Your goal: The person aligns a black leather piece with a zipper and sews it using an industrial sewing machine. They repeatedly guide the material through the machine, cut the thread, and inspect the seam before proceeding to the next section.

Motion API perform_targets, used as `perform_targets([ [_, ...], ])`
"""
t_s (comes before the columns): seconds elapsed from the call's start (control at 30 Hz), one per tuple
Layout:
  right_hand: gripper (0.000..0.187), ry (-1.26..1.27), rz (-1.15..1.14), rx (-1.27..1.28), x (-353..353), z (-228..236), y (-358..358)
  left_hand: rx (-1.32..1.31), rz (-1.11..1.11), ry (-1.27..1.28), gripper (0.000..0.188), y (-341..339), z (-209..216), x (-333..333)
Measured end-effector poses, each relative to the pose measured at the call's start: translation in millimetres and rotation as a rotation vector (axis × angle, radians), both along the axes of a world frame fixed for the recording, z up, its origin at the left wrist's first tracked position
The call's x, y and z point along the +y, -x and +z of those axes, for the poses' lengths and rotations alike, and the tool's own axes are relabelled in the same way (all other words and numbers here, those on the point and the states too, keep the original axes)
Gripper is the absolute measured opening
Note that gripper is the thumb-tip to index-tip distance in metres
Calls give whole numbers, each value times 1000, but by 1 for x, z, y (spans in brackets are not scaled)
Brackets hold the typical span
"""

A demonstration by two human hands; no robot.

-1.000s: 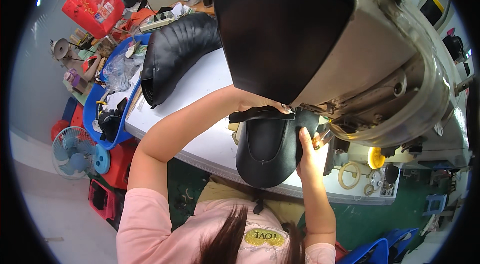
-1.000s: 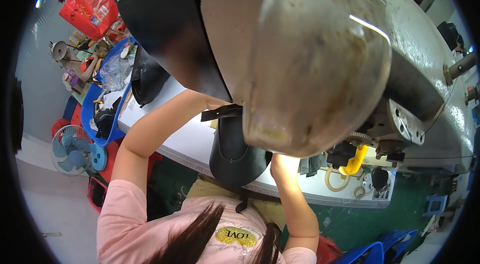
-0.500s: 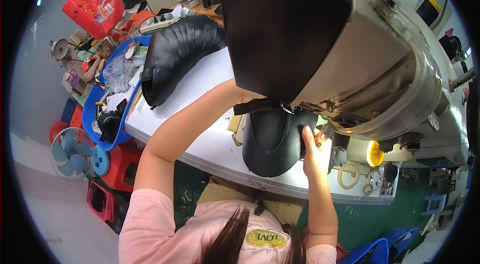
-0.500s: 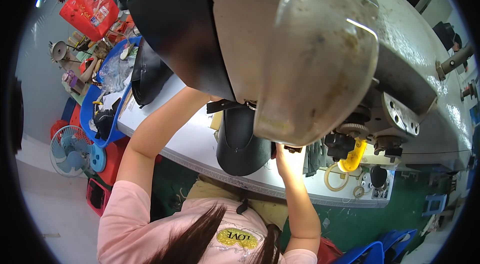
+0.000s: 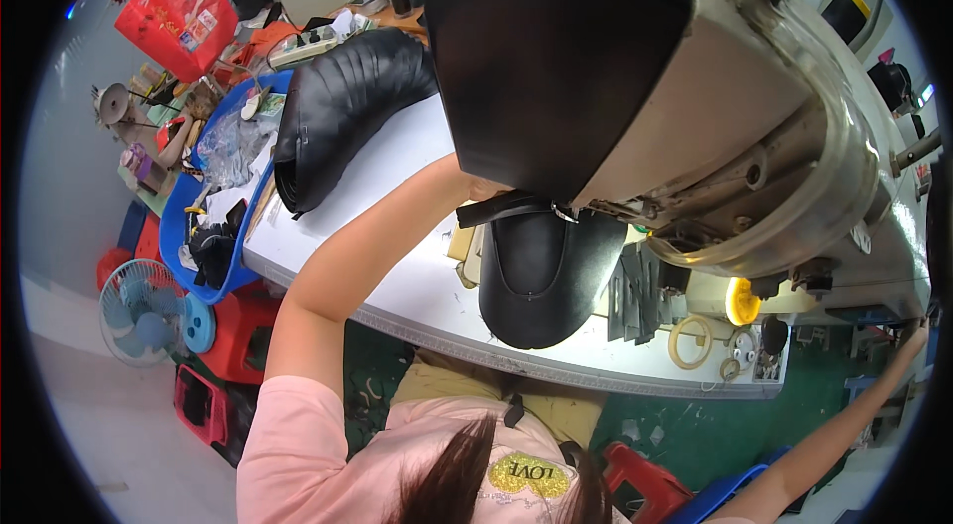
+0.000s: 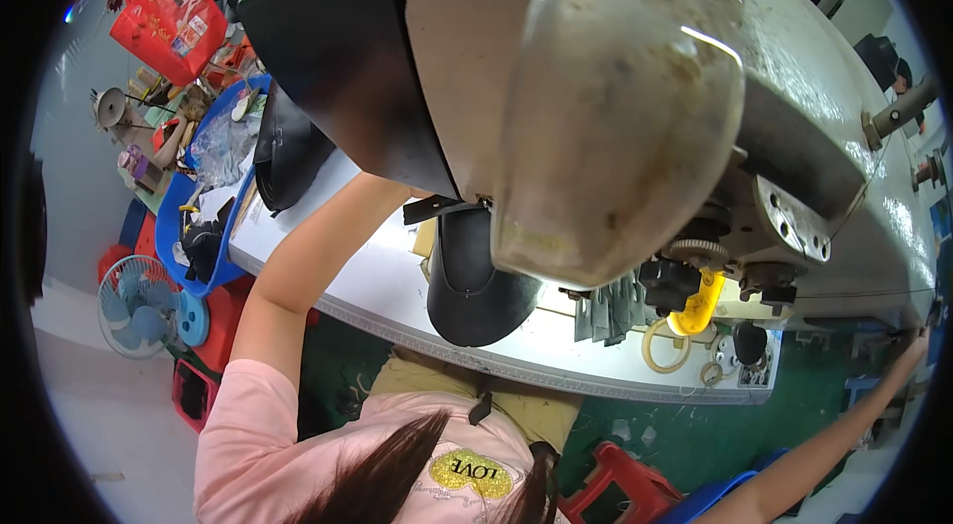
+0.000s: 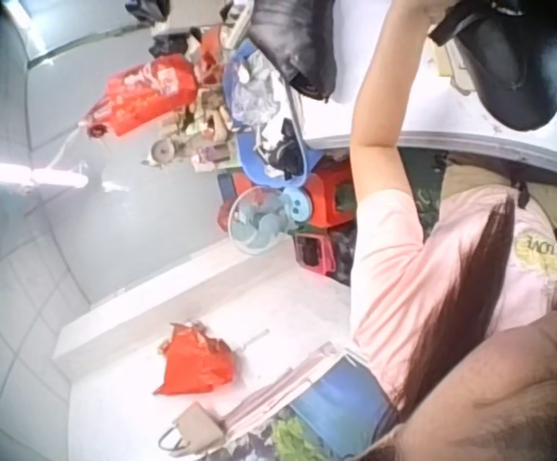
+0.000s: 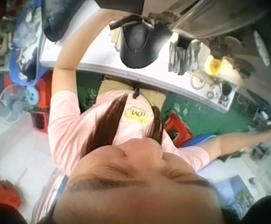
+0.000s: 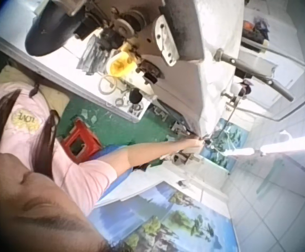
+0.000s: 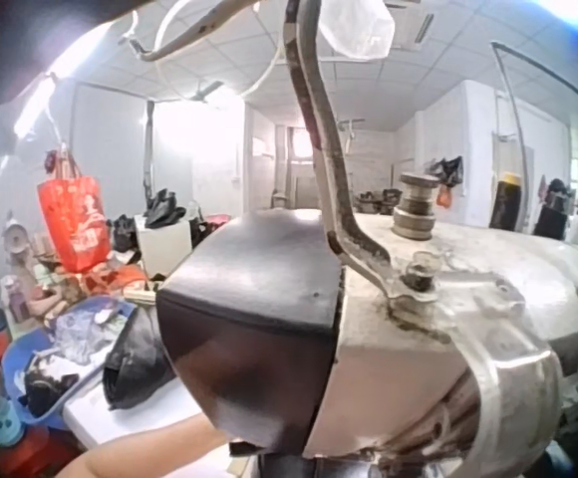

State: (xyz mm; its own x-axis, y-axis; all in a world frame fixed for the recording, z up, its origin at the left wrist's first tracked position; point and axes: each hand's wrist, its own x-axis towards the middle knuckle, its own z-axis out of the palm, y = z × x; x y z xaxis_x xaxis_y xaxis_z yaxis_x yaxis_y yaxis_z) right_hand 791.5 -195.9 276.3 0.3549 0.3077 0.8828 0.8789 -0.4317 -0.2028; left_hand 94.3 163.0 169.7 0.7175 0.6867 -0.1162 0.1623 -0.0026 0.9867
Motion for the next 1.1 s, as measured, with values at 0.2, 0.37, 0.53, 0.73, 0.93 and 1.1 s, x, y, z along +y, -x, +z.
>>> perform_targets([
  [0.2, 36, -338, -223, 355, 39, -163, 16, 1, 16, 10, 35, -3, -1, -3],
  [0.37, 38, -639, 360, 585, 73, -148, 84, 4, 43, 11, 35, -1, -3, -3],
  [0.53, 43, -323, -27, 286, 59, -56, 145, -29, -4, 25, 35, -5, -4, 1],
  [0.73, 29, -241, 7, 172, 71, -147, 231, -55, 8, 13, 35, 0, -4, 5],
  [0.93, 25, 196, 432, -80, 95, -169, 387, -73, -5, 21, 34, -4, -4, 6],
  [1.1, 24, 146, 362, -101, 100, -182, 396, -77, -32, 24, 34, 0, -10, 3],
])
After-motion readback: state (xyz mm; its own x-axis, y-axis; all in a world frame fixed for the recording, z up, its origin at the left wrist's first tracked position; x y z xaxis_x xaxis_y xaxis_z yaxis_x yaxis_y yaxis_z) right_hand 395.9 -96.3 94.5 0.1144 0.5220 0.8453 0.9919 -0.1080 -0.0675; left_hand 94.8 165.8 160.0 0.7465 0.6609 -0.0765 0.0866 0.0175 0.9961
